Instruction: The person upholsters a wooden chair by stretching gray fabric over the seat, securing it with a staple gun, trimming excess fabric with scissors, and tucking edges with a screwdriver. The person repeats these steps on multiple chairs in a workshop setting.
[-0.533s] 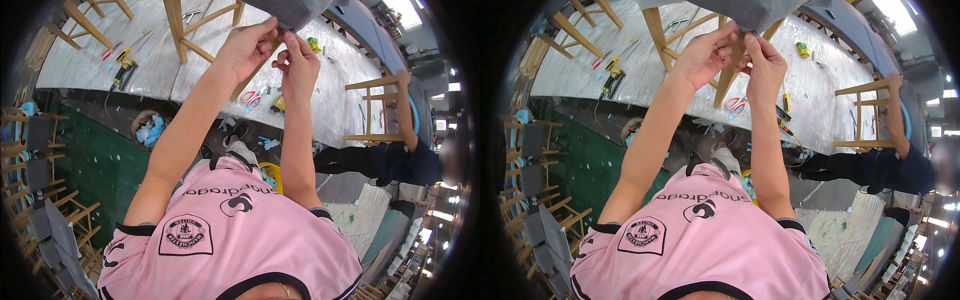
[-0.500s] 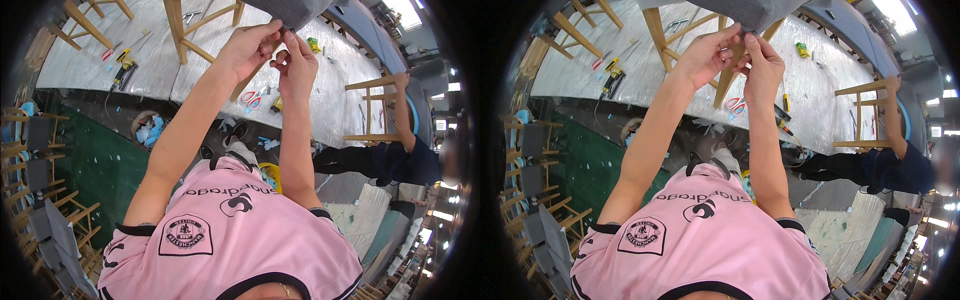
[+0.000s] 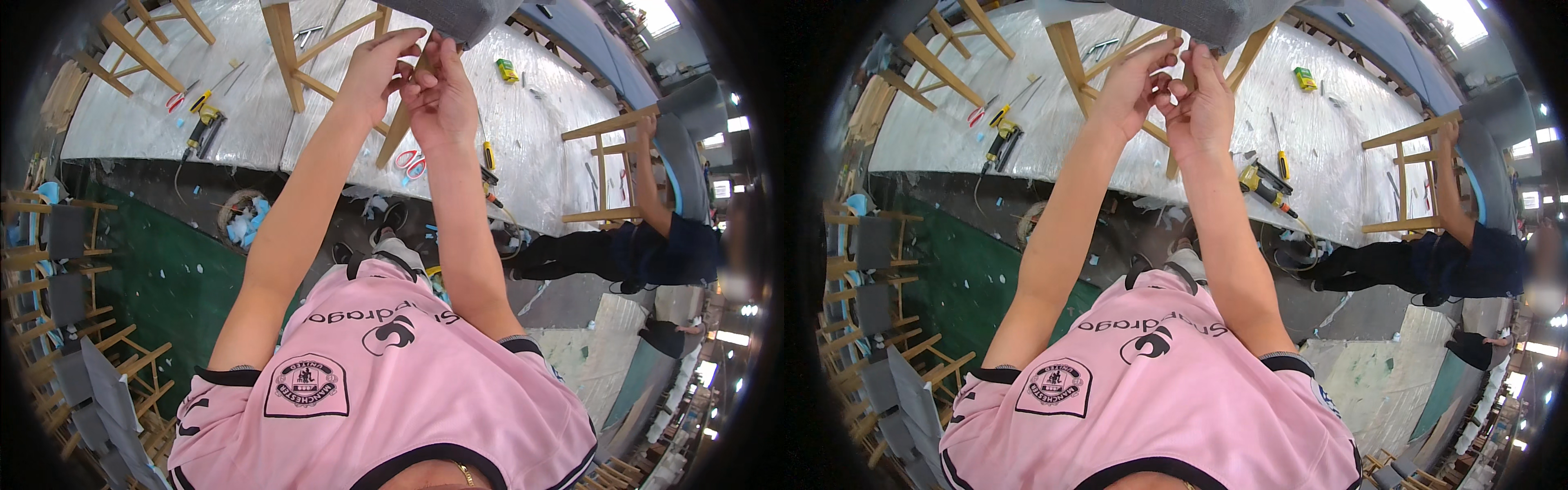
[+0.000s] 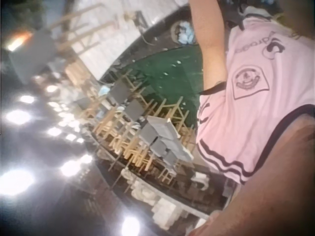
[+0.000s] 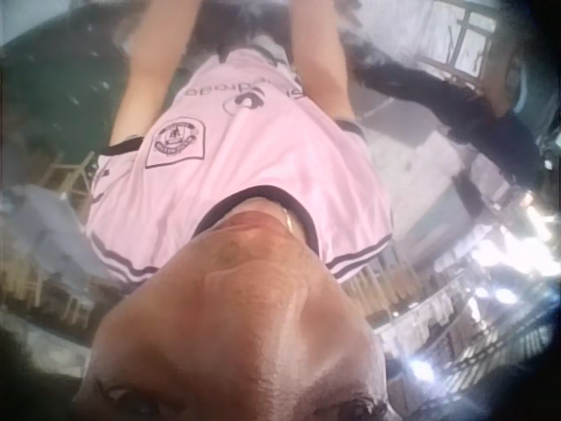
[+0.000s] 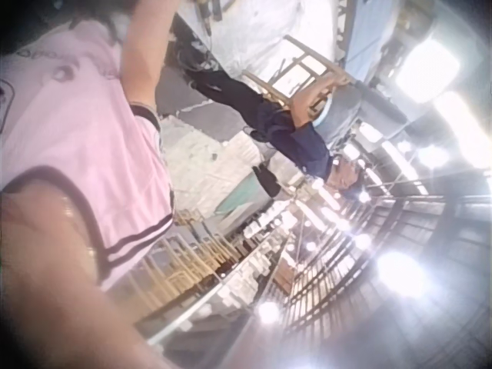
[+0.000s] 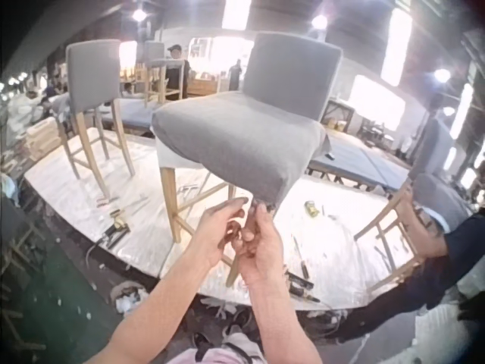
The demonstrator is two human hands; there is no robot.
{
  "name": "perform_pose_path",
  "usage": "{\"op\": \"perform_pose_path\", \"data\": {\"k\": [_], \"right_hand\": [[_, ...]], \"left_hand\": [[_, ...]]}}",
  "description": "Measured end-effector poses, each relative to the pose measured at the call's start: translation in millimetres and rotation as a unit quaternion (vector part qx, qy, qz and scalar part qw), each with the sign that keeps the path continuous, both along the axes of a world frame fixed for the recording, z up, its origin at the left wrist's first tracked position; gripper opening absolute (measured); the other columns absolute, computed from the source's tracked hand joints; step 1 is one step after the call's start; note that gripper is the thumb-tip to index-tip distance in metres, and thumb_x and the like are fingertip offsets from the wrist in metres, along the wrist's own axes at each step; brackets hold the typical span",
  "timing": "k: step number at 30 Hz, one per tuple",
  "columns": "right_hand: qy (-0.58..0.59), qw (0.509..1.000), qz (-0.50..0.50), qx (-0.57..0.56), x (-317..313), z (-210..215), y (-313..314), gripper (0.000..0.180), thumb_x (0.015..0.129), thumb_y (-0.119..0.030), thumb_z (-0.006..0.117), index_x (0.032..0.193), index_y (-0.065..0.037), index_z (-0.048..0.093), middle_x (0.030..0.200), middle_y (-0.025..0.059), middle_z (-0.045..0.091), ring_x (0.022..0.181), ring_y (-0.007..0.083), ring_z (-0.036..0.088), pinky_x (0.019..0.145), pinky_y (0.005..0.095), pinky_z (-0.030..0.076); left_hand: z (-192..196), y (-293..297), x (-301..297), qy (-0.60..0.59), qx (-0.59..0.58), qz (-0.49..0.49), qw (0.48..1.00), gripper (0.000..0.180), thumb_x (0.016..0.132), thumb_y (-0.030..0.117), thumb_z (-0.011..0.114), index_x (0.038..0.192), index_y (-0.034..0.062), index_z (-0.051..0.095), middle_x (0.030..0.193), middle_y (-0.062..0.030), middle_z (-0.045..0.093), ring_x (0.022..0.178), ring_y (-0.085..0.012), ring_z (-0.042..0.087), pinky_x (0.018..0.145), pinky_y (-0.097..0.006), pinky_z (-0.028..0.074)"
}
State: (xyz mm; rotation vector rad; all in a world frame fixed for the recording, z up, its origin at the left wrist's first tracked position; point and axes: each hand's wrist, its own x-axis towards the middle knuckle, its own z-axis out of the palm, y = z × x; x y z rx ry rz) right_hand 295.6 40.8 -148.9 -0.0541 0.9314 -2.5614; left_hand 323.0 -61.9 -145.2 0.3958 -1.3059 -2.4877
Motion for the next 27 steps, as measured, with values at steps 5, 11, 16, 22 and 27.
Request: {"op": "perform_pose_path", "data": {"k": [5, 11, 16, 22, 27], "right_hand": [[0.005, 0.998, -0.057, -0.038, -4.9, -9.5, -3.5, 0.021, 0.100, -0.029, 0.071, 0.096, -0.009, 0.065, 0.080, -0.0056, 0.059, 0.058, 0.0029, 0.046, 0.051, 0.0192, 0.040], [0.004, 0.998, -0.064, -0.005, -8.0, -9.3, -1.0, 0.022, 0.099, -0.025, 0.072, 0.096, -0.003, 0.066, 0.073, -0.0008, 0.062, 0.054, 0.0060, 0.050, 0.049, 0.0241, 0.047], [0.130, 0.978, -0.125, 0.101, -3.3, -8.6, 8.9, 0.026, 0.099, -0.022, 0.071, 0.111, 0.001, 0.072, 0.081, 0.0035, 0.070, 0.052, 0.0067, 0.053, 0.044, 0.0245, 0.046], [0.202, 0.954, -0.145, 0.167, -17.5, -9.6, 21.2, 0.029, 0.096, -0.022, 0.076, 0.109, 0.004, 0.075, 0.082, 0.0069, 0.072, 0.053, 0.0068, 0.055, 0.045, 0.0230, 0.046], [0.271, 0.920, -0.152, 0.239, -34.2, -19.0, 36.1, 0.027, 0.094, -0.019, 0.078, 0.105, 0.005, 0.076, 0.082, 0.0077, 0.072, 0.054, 0.0074, 0.057, 0.047, 0.0244, 0.048]], "left_hand": [[-18.4, -3.3, 3.5, 0.003, -0.019, -0.014, 1.000, 0.028, 0.098, 0.024, 0.069, 0.121, 0.0082, 0.074, 0.093, 0.0048, 0.060, 0.074, -0.0068, 0.050, 0.070, -0.025, 0.045], [-20.8, 4.2, -4.8, 0.022, -0.040, -0.027, 0.999, 0.027, 0.098, 0.023, 0.069, 0.120, 0.0071, 0.075, 0.091, 0.0053, 0.062, 0.072, -0.0056, 0.052, 0.066, -0.022, 0.044], [-20.3, 14.3, -16.4, 0.069, -0.107, 0.002, 0.992, 0.025, 0.096, 0.020, 0.072, 0.115, 0.0043, 0.076, 0.087, 0.0025, 0.068, 0.070, -0.0043, 0.054, 0.064, -0.022, 0.044], [-16.3, 18.3, -24.1, 0.079, -0.039, -0.003, 0.996, 0.024, 0.094, 0.021, 0.076, 0.110, 0.0022, 0.076, 0.085, 0.0031, 0.068, 0.066, -0.0035, 0.051, 0.061, -0.022, 0.042], [-15.1, 29.0, -21.8, 0.072, -0.013, 0.001, 0.997, 0.026, 0.094, 0.024, 0.078, 0.106, 0.0016, 0.076, 0.083, 0.0034, 0.068, 0.064, -0.0034, 0.048, 0.060, -0.022, 0.040]]}}
